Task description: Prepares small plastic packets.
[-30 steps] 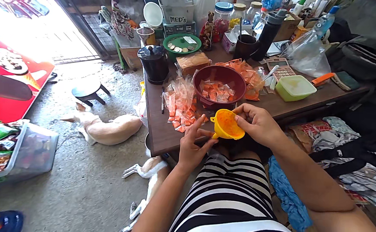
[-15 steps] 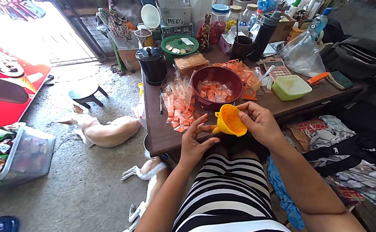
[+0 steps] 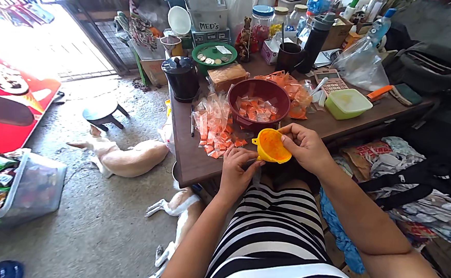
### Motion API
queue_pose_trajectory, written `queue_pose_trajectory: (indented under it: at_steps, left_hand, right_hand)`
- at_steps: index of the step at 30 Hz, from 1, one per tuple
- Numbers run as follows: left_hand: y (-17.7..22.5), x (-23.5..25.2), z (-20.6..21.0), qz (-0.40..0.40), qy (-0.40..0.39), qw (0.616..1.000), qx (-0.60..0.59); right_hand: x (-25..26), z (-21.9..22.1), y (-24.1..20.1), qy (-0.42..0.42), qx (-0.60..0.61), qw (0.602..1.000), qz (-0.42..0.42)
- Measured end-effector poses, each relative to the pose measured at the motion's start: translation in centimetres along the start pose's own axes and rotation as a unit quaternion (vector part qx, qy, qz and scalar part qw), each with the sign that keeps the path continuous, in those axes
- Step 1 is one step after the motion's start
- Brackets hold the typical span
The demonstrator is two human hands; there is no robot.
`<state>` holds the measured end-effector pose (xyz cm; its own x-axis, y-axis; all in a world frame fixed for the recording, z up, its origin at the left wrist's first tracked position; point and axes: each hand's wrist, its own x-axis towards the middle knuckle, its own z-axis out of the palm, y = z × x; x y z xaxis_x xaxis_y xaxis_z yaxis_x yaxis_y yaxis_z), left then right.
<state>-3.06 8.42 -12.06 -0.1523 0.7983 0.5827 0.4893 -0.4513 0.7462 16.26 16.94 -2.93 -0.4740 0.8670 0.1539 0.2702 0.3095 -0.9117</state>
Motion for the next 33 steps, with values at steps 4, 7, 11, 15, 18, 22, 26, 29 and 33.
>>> queue_pose_trajectory:
  at_steps: [4, 7, 11, 15, 18, 22, 26, 29, 33]
  left_hand:
    - [0.0, 0.1, 0.5, 0.001, 0.02, 1.0, -0.016]
    - [0.0, 0.2, 0.6, 0.003, 0.022, 0.999, -0.022]
    - [0.3, 0.8, -0.1, -0.041, -0.038, 0.995, -0.086]
    - [-0.3, 1.5, -0.9, -0.099, -0.121, 0.978, -0.14]
    - [-0.8, 1.7, -0.5, -0.101, -0.092, 0.979, -0.148]
    - [-2.0, 2.3, 0.5, -0.072, -0.103, 0.979, -0.161]
    - [-2.5, 4.1, 1.3, -0.029, -0.129, 0.983, -0.128]
    - [-2.9, 6.2, 1.8, -0.01, -0.091, 0.985, -0.146]
    - [-3.3, 9.9, 1.2, 0.021, -0.072, 0.977, -0.2]
  right_hand:
    - [-0.2, 0.7, -0.3, 0.01, -0.031, 0.999, -0.003]
    - [-0.2, 0.6, -0.3, 0.012, -0.038, 0.999, -0.011]
    - [0.2, 0.1, 0.0, 0.008, -0.036, 0.999, -0.009]
    - [0.9, -0.3, 0.4, 0.02, -0.024, 1.0, 0.002]
    - [1.0, 0.1, 0.4, 0.018, -0.025, 1.0, 0.004]
    - [1.0, 0.0, 0.2, 0.014, -0.063, 0.998, -0.008]
    - [1.6, -2.4, 0.0, 0.006, -0.115, 0.993, -0.018]
    - [3.9, -6.2, 1.0, 0.054, -0.084, 0.995, -0.005]
    - [8.7, -10.8, 5.3, 0.218, -0.023, 0.973, 0.065]
